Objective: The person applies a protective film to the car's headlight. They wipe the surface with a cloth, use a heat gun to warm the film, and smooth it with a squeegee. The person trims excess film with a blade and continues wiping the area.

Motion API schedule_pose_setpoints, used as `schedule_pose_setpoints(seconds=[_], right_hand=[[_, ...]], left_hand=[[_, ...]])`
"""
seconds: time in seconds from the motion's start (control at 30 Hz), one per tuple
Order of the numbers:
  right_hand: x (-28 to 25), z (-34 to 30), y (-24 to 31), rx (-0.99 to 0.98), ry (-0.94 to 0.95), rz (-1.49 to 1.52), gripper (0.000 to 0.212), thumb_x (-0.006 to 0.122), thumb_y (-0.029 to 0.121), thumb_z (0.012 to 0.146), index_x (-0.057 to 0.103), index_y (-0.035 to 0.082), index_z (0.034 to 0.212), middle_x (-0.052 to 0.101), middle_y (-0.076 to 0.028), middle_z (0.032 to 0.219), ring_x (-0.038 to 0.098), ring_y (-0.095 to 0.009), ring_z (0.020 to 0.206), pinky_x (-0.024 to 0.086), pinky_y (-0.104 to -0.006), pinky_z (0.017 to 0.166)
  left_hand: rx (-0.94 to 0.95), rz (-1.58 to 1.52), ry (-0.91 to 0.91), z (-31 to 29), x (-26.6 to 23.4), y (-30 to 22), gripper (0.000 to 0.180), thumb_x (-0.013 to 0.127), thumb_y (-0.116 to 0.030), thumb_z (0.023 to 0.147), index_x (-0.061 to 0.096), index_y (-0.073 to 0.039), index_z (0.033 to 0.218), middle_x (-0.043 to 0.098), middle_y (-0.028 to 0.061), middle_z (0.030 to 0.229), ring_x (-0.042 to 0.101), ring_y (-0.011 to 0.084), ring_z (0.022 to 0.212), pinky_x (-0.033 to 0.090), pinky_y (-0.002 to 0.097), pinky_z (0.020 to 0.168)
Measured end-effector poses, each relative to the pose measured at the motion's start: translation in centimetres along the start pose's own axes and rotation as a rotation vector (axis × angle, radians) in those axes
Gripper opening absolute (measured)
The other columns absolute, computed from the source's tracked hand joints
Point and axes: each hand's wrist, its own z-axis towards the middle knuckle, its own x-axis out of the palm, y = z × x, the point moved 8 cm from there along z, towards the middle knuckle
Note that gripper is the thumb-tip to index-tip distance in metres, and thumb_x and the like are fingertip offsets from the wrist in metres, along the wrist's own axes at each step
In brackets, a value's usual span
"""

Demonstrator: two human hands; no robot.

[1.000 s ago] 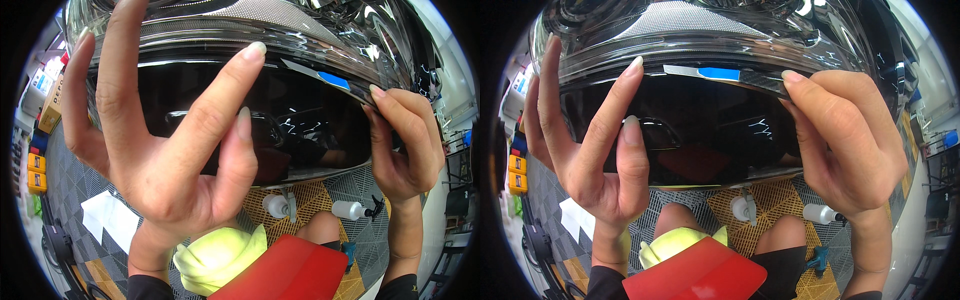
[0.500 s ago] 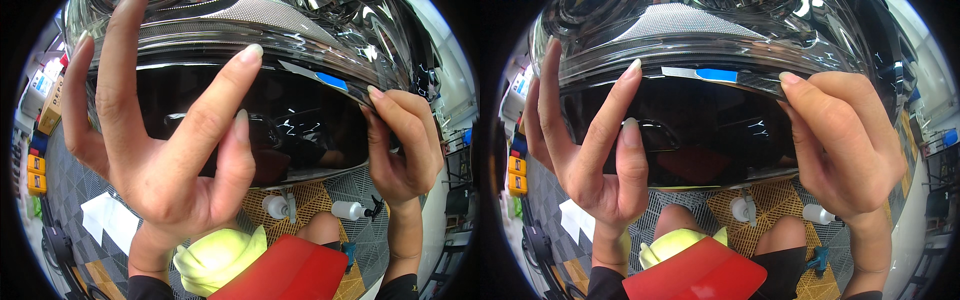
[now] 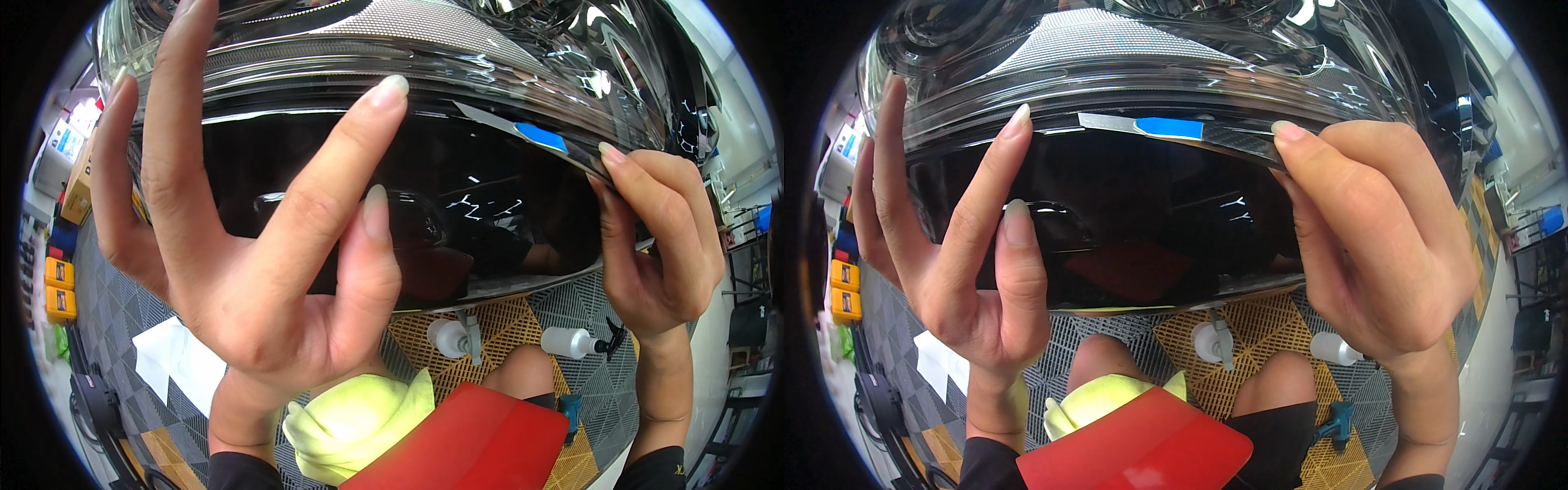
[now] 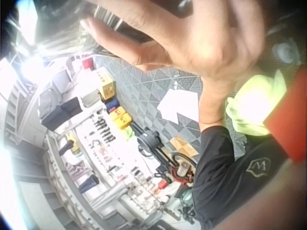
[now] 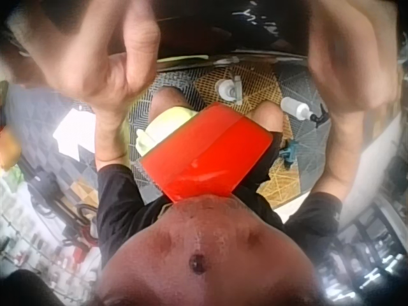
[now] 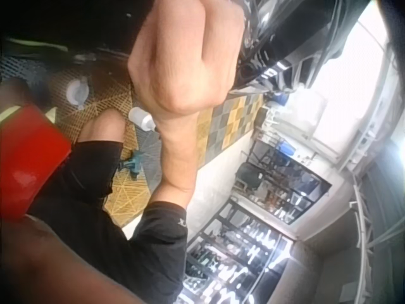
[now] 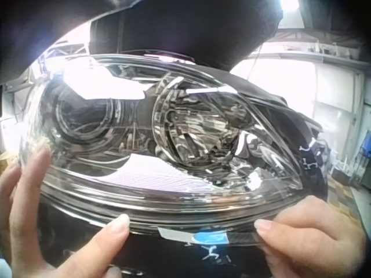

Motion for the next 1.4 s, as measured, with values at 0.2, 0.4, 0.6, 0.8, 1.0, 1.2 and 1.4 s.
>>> schedule_pose_setpoints(seconds=[0.2,0.4,0.6,0.8,1.0,1.2,1.4], right_hand=[[-0.1,0.3,-0.1,-0.011,0.011,0.033,0.029,0.076,-0.015,0.084,0.072,-0.007,0.112,0.07,-0.018,0.095,0.068,-0.022,0.079,0.055,-0.027,0.068],[-0.3,0.2,-0.4,0.017,0.018,0.034,0.028,0.076,-0.016,0.084,0.072,-0.008,0.111,0.07,-0.018,0.095,0.069,-0.022,0.08,0.055,-0.0272,0.069],[-0.4,0.1,-0.8,0.027,0.026,0.031,0.028,0.075,-0.016,0.084,0.072,-0.008,0.111,0.07,-0.018,0.096,0.069,-0.022,0.081,0.055,-0.0273,0.071],[-0.5,0.0,-0.9,0.015,0.033,0.005,0.028,0.075,-0.016,0.085,0.072,-0.008,0.112,0.07,-0.017,0.096,0.068,-0.021,0.081,0.055,-0.027,0.07],[-0.6,-0.1,-1.0,0.002,0.035,-0.012,0.029,0.075,-0.016,0.085,0.072,-0.008,0.112,0.07,-0.017,0.096,0.068,-0.021,0.08,0.055,-0.0268,0.069],[-0.7,-0.2,-1.4,0.021,0.038,-0.012,0.029,0.075,-0.016,0.085,0.072,-0.008,0.112,0.07,-0.018,0.096,0.068,-0.021,0.081,0.055,-0.0271,0.07],[-0.8,-0.3,-1.7,0.027,0.049,-0.016,0.029,0.075,-0.016,0.085,0.072,-0.008,0.112,0.07,-0.018,0.097,0.068,-0.022,0.082,0.055,-0.0278,0.071]], left_hand=[[-0.015,0.017,0.008,-0.1,0.0,0.0,0.04,0.058,-0.026,0.091,0.081,-0.02,0.123,0.047,0.0201,0.162,0.034,0.0311,0.154,0.011,0.0489,0.129],[0.004,0.005,-0.004,0.0,0.1,0.0,0.04,0.057,-0.026,0.091,0.081,-0.02,0.123,0.047,0.0203,0.162,0.036,0.031,0.153,0.011,0.0493,0.129],[-0.01,0.026,0.008,-0.1,0.3,0.1,0.039,0.057,-0.027,0.092,0.081,-0.02,0.122,0.048,0.0199,0.161,0.036,0.0305,0.154,0.011,0.0501,0.129],[0.002,0.024,0.007,-0.2,0.3,0.1,0.039,0.057,-0.027,0.092,0.081,-0.019,0.122,0.048,0.0195,0.161,0.037,0.0307,0.154,0.012,0.0508,0.129],[0.007,0.023,0.006,-0.2,0.4,0.2,0.04,0.056,-0.027,0.092,0.081,-0.019,0.122,0.048,0.0198,0.161,0.037,0.0313,0.153,0.012,0.0514,0.129],[0.014,0.021,0.009,0.0,0.3,0.1,0.041,0.056,-0.026,0.091,0.081,-0.017,0.123,0.049,0.0205,0.16,0.039,0.0321,0.153,0.014,0.0517,0.129],[0.015,0.037,0.021,0.3,0.1,0.0,0.042,0.055,-0.025,0.091,0.081,-0.017,0.123,0.049,0.0208,0.16,0.039,0.0323,0.152,0.015,0.0509,0.129]])
